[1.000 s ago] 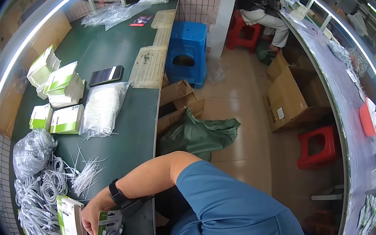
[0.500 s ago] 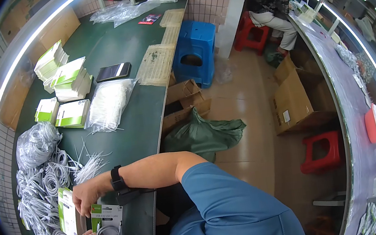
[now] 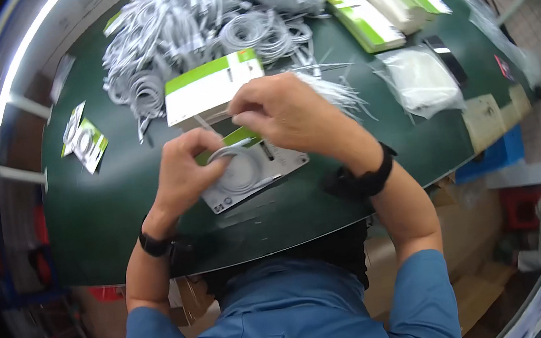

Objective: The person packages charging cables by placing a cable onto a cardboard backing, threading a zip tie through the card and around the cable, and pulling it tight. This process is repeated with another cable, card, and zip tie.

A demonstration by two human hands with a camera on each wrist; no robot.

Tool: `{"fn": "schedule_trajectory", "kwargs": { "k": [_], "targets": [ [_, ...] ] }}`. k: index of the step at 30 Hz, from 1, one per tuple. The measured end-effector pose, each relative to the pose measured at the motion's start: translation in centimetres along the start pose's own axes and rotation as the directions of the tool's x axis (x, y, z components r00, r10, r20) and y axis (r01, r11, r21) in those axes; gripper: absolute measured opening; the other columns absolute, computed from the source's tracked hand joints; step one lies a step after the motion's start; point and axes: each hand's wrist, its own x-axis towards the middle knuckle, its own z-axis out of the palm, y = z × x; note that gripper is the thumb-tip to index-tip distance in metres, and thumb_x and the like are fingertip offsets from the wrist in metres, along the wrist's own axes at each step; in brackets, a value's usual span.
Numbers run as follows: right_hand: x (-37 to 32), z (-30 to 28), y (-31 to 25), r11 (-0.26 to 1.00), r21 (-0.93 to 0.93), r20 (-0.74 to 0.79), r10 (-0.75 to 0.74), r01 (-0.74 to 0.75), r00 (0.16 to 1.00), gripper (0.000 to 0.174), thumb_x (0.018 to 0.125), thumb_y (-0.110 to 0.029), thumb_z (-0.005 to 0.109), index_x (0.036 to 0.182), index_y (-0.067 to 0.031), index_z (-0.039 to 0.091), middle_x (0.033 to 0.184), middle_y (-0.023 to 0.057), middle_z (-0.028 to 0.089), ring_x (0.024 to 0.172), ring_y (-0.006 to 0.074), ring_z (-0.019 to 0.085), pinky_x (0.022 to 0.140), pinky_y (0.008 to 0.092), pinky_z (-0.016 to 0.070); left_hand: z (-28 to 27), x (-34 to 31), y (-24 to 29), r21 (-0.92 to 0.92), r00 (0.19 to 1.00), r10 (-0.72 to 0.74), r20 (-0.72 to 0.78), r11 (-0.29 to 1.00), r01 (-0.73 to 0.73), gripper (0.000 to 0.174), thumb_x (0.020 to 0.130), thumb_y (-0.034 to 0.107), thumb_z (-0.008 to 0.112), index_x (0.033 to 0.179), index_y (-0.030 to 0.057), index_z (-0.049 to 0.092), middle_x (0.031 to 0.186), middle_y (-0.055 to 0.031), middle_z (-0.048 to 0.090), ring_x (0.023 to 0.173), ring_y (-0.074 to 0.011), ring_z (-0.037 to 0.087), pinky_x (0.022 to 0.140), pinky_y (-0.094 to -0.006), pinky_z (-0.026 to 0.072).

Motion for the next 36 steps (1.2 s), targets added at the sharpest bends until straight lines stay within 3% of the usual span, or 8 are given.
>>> {"fn": "schedule_trajectory", "kwargs": {
  "k": [2,5,8,12,13,23,29,36],
  "targets": [
    [0.4,0.9,0.5,0.998,-0.049,0.046,-0.044,0.046,0.998,0.015,0.094,-0.009,0.078,0.104,0.0014,0.079,0.092,0.0202,0.078,0.082,0.0333,0.077,0.076,0.0399,0.06,-0.3,0.0,0.5,0.096,0.997,-0.074,0.028,0.993,0.071,0.014,0.086,0.003,0.082,0.096,-0.0034,0.075,0.093,-0.0039,0.078,0.089,-0.0085,0.07,0.085,-0.028,0.0579],
    [0.8,1.7,-0.1,0.982,-0.15,0.115,-0.101,0.118,0.988,0.016,0.094,-0.011,0.079,0.104,0.0014,0.079,0.091,0.0205,0.078,0.082,0.0359,0.076,0.076,0.0411,0.0598,-0.3,0.2,0.6,0.108,0.996,-0.082,0.048,0.991,0.076,0.017,0.083,0.005,0.082,0.097,-0.0029,0.075,0.091,-0.0074,0.08,0.086,-0.0099,0.071,0.084,-0.0288,0.0582],
    [1.0,2.9,-0.3,0.998,-0.02,0.106,-0.051,0.053,0.993,0.017,0.094,-0.012,0.08,0.103,0.0018,0.079,0.091,0.0199,0.078,0.082,0.0348,0.076,0.076,0.0408,0.0599,0.4,0.1,0.1,0.069,0.999,-0.018,0.029,0.997,0.016,0.019,0.082,0.007,0.083,0.096,-0.0025,0.075,0.089,-0.0098,0.079,0.083,-0.0109,0.072,0.082,-0.0297,0.0582],
    [0.8,4.2,0.4,0.992,0.086,0.057,0.088,-0.092,0.995,0.01,0.094,-0.006,0.08,0.099,0.0024,0.078,0.086,0.0146,0.078,0.075,0.0247,0.075,0.072,0.0355,0.0592,0.5,0.2,-0.3,0.057,0.998,-0.053,0.035,0.997,0.051,0.021,0.082,0.01,0.084,0.095,-0.0026,0.074,0.085,-0.011,0.078,0.079,-0.0112,0.071,0.077,-0.0319,0.0578],
    [0.7,4.5,0.5,0.993,0.101,0.042,0.064,-0.068,0.997,0.007,0.093,-0.003,0.079,0.097,0.0022,0.076,0.084,0.013,0.077,0.074,0.0215,0.075,0.07,0.0336,0.0588,0.4,0.2,-0.1,0.081,0.996,-0.079,0.045,0.994,0.075,0.021,0.082,0.009,0.084,0.096,-0.0029,0.074,0.084,-0.0113,0.077,0.079,-0.011,0.07,0.077,-0.0316,0.0583],
    [0.2,5.8,0.8,0.976,-0.123,-0.075,-0.192,0.182,0.979,0.012,0.09,-0.004,0.083,0.095,-0.0032,0.072,0.088,0.0113,0.075,0.077,0.029,0.073,0.07,0.0379,0.0579,0.2,-0.1,-0.5,-0.059,0.991,-0.125,0.056,0.99,0.129,0.017,0.085,0.004,0.083,0.097,-0.0044,0.074,0.091,-0.005,0.079,0.088,-0.0073,0.07,0.081,-0.0278,0.0599],
    [0.3,4.2,-0.1,0.974,-0.101,0.097,-0.191,0.2,0.977,0.022,0.082,-0.005,0.087,0.1,-0.0047,0.074,0.096,0.0108,0.076,0.09,0.0307,0.074,0.079,0.0393,0.0592,-0.2,-0.1,-0.5,-0.057,0.987,-0.15,0.06,0.986,0.154,0.016,0.086,0.004,0.083,0.098,-0.0031,0.074,0.09,-0.0032,0.077,0.089,-0.0057,0.069,0.081,-0.0268,0.0593],
    [0.2,3.6,-0.1,0.983,-0.084,0.087,-0.157,0.164,0.984,0.027,0.08,-0.006,0.088,0.104,-0.0066,0.077,0.099,0.0089,0.077,0.093,0.0273,0.075,0.081,0.0387,0.06,-0.8,-0.3,0.3,-0.084,0.989,-0.125,0.074,0.988,0.131,0.016,0.088,0.002,0.081,0.101,-0.0049,0.075,0.096,-0.0041,0.079,0.093,-0.0067,0.071,0.083,-0.0266,0.06]
  ]
}}
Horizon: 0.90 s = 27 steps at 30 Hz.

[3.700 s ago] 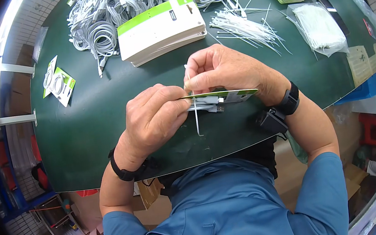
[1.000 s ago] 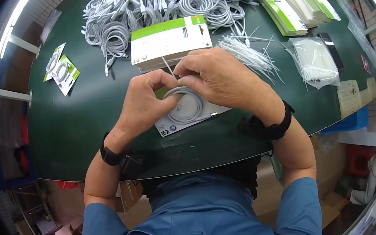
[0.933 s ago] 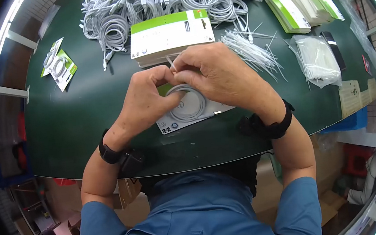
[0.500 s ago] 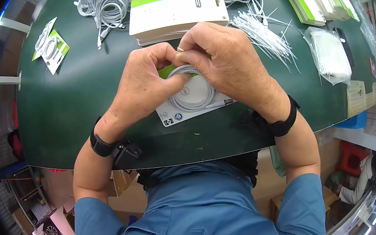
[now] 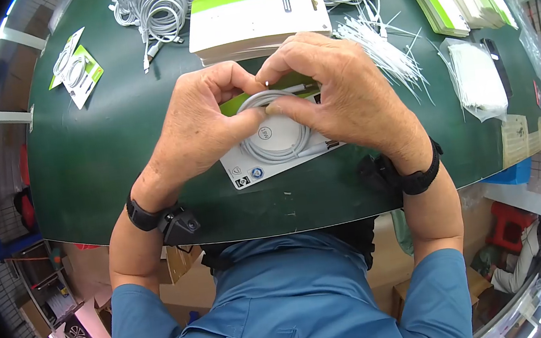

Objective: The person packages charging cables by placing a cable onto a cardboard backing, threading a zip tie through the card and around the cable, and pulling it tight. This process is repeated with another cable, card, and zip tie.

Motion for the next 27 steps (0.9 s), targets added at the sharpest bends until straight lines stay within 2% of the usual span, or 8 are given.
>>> {"fn": "schedule_trajectory", "kwargs": {
  "k": [1,4,5,13,16,20,27],
  "targets": [
    [0.0,-0.2,0.0,1.0,0.008,0.003,0.006,-0.006,1.0,0.026,0.08,-0.005,0.088,0.104,-0.0065,0.077,0.099,0.0088,0.078,0.092,0.0265,0.075,0.08,0.0386,0.06,-0.1,0.0,0.1,-0.005,1.0,0.022,0.002,1.0,-0.022,0.016,0.088,0.002,0.08,0.102,-0.0052,0.075,0.097,-0.0042,0.079,0.094,-0.0068,0.071,0.084,-0.0266,0.0602],
    [0.2,-0.9,-0.8,0.999,0.022,0.01,0.044,-0.044,0.999,0.023,0.082,-0.005,0.087,0.104,-0.0057,0.078,0.097,0.0084,0.078,0.088,0.0246,0.075,0.076,0.0372,0.059,-0.3,0.0,0.8,-0.084,0.999,-0.038,0.034,0.996,0.04,0.017,0.088,0.001,0.079,0.103,-0.0056,0.075,0.099,-0.0045,0.079,0.095,-0.0072,0.071,0.087,-0.0268,0.0603],
    [0.2,-1.0,-1.0,0.998,0.025,0.01,0.059,-0.06,0.998,0.022,0.083,-0.005,0.087,0.103,-0.0054,0.079,0.097,0.0082,0.078,0.087,0.0241,0.075,0.075,0.0366,0.0586,-0.3,0.0,0.8,-0.055,1.0,-0.015,0.024,0.998,0.016,0.017,0.088,0.001,0.079,0.103,-0.0054,0.075,0.098,-0.0046,0.079,0.095,-0.0072,0.071,0.088,-0.0268,0.0603],
    [0.2,-0.2,-0.4,0.997,-0.034,-0.127,-0.071,0.068,0.989,0.011,0.089,-0.005,0.084,0.098,-0.004,0.077,0.089,0.0085,0.076,0.082,0.0244,0.073,0.073,0.0364,0.057,0.1,0.0,1.6,0.101,0.993,0.117,-0.033,0.988,-0.113,0.015,0.086,-0.001,0.076,0.1,-0.0039,0.074,0.093,-0.005,0.077,0.093,-0.0082,0.071,0.09,-0.0283,0.0608],
    [0.4,0.1,-0.6,0.989,-0.09,-0.181,-0.136,0.122,0.974,0.009,0.089,-0.005,0.083,0.095,-0.004,0.076,0.087,0.0093,0.074,0.082,0.0266,0.073,0.073,0.0379,0.0571,-0.2,0.1,2.2,0.112,0.996,0.093,0.0,0.989,-0.093,0.015,0.086,0.0,0.075,0.1,-0.0039,0.072,0.094,-0.0046,0.076,0.095,-0.0083,0.07,0.093,-0.0285,0.0601],
    [0.9,0.4,-0.7,0.968,-0.165,-0.24,-0.228,0.191,0.944,0.009,0.089,-0.004,0.083,0.094,-0.0047,0.075,0.086,0.0097,0.073,0.081,0.0281,0.074,0.072,0.0392,0.0574,-0.2,0.2,2.1,0.089,0.991,0.134,-0.026,0.987,-0.131,0.015,0.086,-0.001,0.074,0.1,-0.0029,0.071,0.097,-0.004,0.075,0.099,-0.0077,0.069,0.098,-0.0288,0.0592],
    [1.0,0.7,-0.6,0.953,-0.212,-0.269,-0.27,0.216,0.925,0.011,0.089,-0.005,0.083,0.092,-0.0056,0.073,0.086,0.0091,0.074,0.078,0.0279,0.074,0.068,0.0387,0.0577,0.0,0.2,2.2,0.07,0.993,0.116,-0.025,0.991,-0.114,0.015,0.085,-0.003,0.074,0.1,-0.0025,0.07,0.098,-0.0033,0.075,0.098,-0.0069,0.068,0.1,-0.0288,0.0586]
  ]
}}
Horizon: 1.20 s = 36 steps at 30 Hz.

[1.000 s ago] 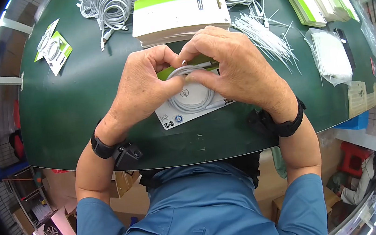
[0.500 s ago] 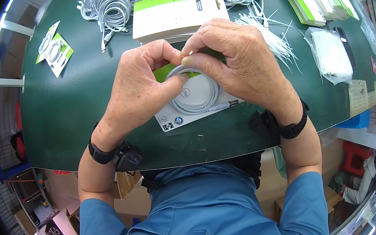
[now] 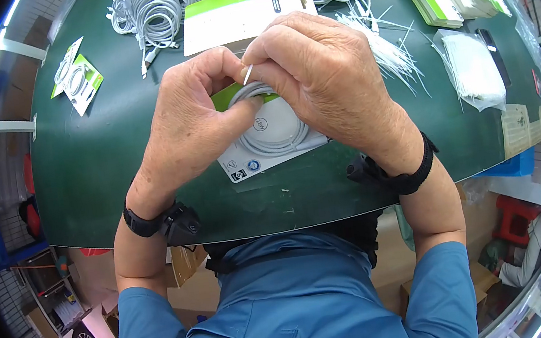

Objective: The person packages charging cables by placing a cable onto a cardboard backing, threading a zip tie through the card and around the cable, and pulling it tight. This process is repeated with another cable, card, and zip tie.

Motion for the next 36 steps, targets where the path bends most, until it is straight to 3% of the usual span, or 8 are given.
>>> {"fn": "schedule_trajectory", "kwargs": {
  "k": [23,29,35,36],
  "targets": [
    [-0.5,1.0,0.6,0.998,-0.046,-0.042,0.03,-0.032,0.999,0.01,0.092,-0.004,0.081,0.094,-0.0049,0.07,0.086,0.0085,0.074,0.074,0.0278,0.075,0.065,0.0378,0.0577,0.7,0.0,-0.8,-0.006,1.0,-0.004,0.018,1.0,0.004,0.014,0.084,-0.002,0.074,0.097,-0.0041,0.072,0.097,-0.0063,0.077,0.097,-0.0094,0.072,0.1,-0.0306,0.0608],
    [-0.8,0.9,0.3,0.99,0.06,-0.044,0.128,-0.125,0.991,0.011,0.091,-0.001,0.081,0.101,-0.0031,0.076,0.093,0.0113,0.076,0.082,0.0281,0.076,0.073,0.0389,0.0598,0.6,0.0,-1.1,-0.028,1.0,-0.004,0.009,1.0,0.005,0.014,0.084,-0.004,0.074,0.098,-0.0029,0.07,0.098,-0.0049,0.076,0.099,-0.0084,0.071,0.097,-0.0291,0.061],
    [-0.5,-0.9,-0.8,0.994,-0.093,0.024,0.061,-0.058,0.998,0.023,0.086,0.001,0.083,0.107,-0.0071,0.083,0.094,0.0094,0.074,0.091,0.0241,0.072,0.074,0.0389,0.0559,0.2,-0.1,-0.9,-0.156,0.998,-0.064,0.023,0.985,0.067,0.022,0.085,-0.005,0.073,0.106,-0.0032,0.067,0.103,-0.0057,0.077,0.1,-0.009,0.072,0.094,-0.0267,0.0605],
    [-0.4,-1.0,-0.9,0.997,-0.072,0.023,0.04,-0.039,0.999,0.025,0.086,0.001,0.084,0.109,-0.0082,0.084,0.089,0.0086,0.073,0.083,0.0226,0.071,0.068,0.037,0.0536,0.2,-0.2,-1.0,-0.17,0.998,-0.054,0.01,0.984,0.055,0.023,0.086,-0.005,0.072,0.108,-0.0034,0.067,0.104,-0.0061,0.077,0.101,-0.0094,0.072,0.094,-0.0268,0.0605]
  ]
}}
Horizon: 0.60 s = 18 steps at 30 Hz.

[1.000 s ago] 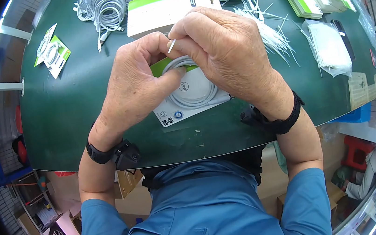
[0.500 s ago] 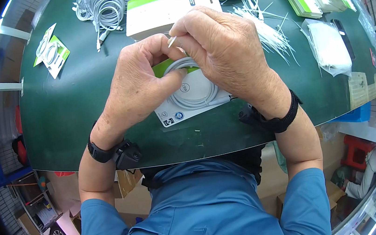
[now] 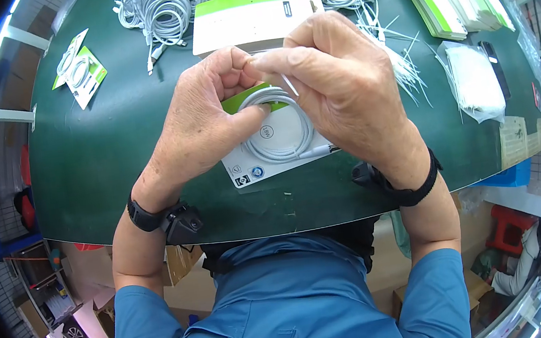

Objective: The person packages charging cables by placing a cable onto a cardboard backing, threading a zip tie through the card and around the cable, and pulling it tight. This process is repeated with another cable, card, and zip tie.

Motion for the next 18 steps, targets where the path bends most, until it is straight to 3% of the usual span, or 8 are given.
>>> {"fn": "schedule_trajectory", "kwargs": {
  "k": [4,8,11,14,17,18],
  "targets": [
    [-0.1,-0.9,-1.0,0.973,0.193,0.147,0.098,-0.125,0.984,0.023,0.089,0.001,0.083,0.11,-0.007,0.084,0.086,0.0092,0.073,0.071,0.0225,0.07,0.063,0.0349,0.0544,-0.5,0.0,0.2,-0.031,0.998,-0.035,0.044,0.999,0.036,0.023,0.088,-0.003,0.074,0.111,-0.0044,0.071,0.107,-0.0077,0.078,0.105,-0.0109,0.073,0.097,-0.0276,0.0604],
    [-0.1,-1.6,-0.9,0.917,0.335,0.322,0.106,-0.218,0.941,0.025,0.092,0.003,0.078,0.115,-0.0067,0.083,0.096,0.0103,0.078,0.081,0.0234,0.076,0.072,0.0335,0.0597,-0.6,0.1,-0.9,0.011,0.998,0.061,0.021,0.998,-0.061,0.02,0.092,0.002,0.078,0.11,-0.0053,0.077,0.108,-0.0097,0.08,0.105,-0.0127,0.075,0.1,-0.0301,0.0605],
    [-0.1,-2.2,-1.0,0.87,0.373,0.412,0.155,-0.322,0.898,0.027,0.092,0.003,0.078,0.116,-0.0071,0.083,0.1,0.0101,0.078,0.086,0.0224,0.076,0.073,0.0334,0.0588,-0.9,0.1,-0.4,-0.008,0.999,-0.007,0.035,1.0,0.008,0.02,0.09,0.001,0.077,0.109,-0.0049,0.077,0.106,-0.0096,0.08,0.104,-0.0128,0.075,0.099,-0.0308,0.0612],
    [0.0,-2.7,-1.5,0.823,0.378,0.472,0.222,-0.423,0.853,0.027,0.09,0.004,0.078,0.115,-0.0073,0.084,0.101,0.0096,0.077,0.088,0.0214,0.075,0.074,0.0331,0.0577,-0.7,0.1,-1.0,0.0,0.998,0.059,0.025,0.998,-0.059,0.02,0.089,-0.001,0.074,0.108,-0.0042,0.078,0.103,-0.0092,0.081,0.102,-0.0124,0.075,0.096,-0.0302,0.0618],
    [-0.1,-2.8,-1.7,0.778,0.351,0.499,0.315,-0.521,0.807,0.026,0.089,0.004,0.079,0.112,-0.0076,0.085,0.098,0.0084,0.076,0.086,0.0204,0.073,0.073,0.0323,0.0566,-0.6,0.1,-0.6,0.024,0.999,0.037,0.032,0.999,-0.038,0.021,0.087,-0.002,0.07,0.107,-0.0038,0.078,0.101,-0.0086,0.081,0.1,-0.0113,0.074,0.092,-0.0296,0.0618],
    [-0.2,-2.6,-1.5,0.801,0.354,0.461,0.3,-0.483,0.835,0.026,0.089,0.005,0.08,0.112,-0.0076,0.085,0.096,0.0081,0.076,0.085,0.0199,0.073,0.073,0.032,0.0566,-0.7,0.1,-0.5,0.023,0.999,0.032,0.031,0.999,-0.032,0.021,0.088,-0.003,0.07,0.107,-0.0038,0.077,0.1,-0.0085,0.08,0.1,-0.011,0.074,0.092,-0.0295,0.0617]
  ]
}}
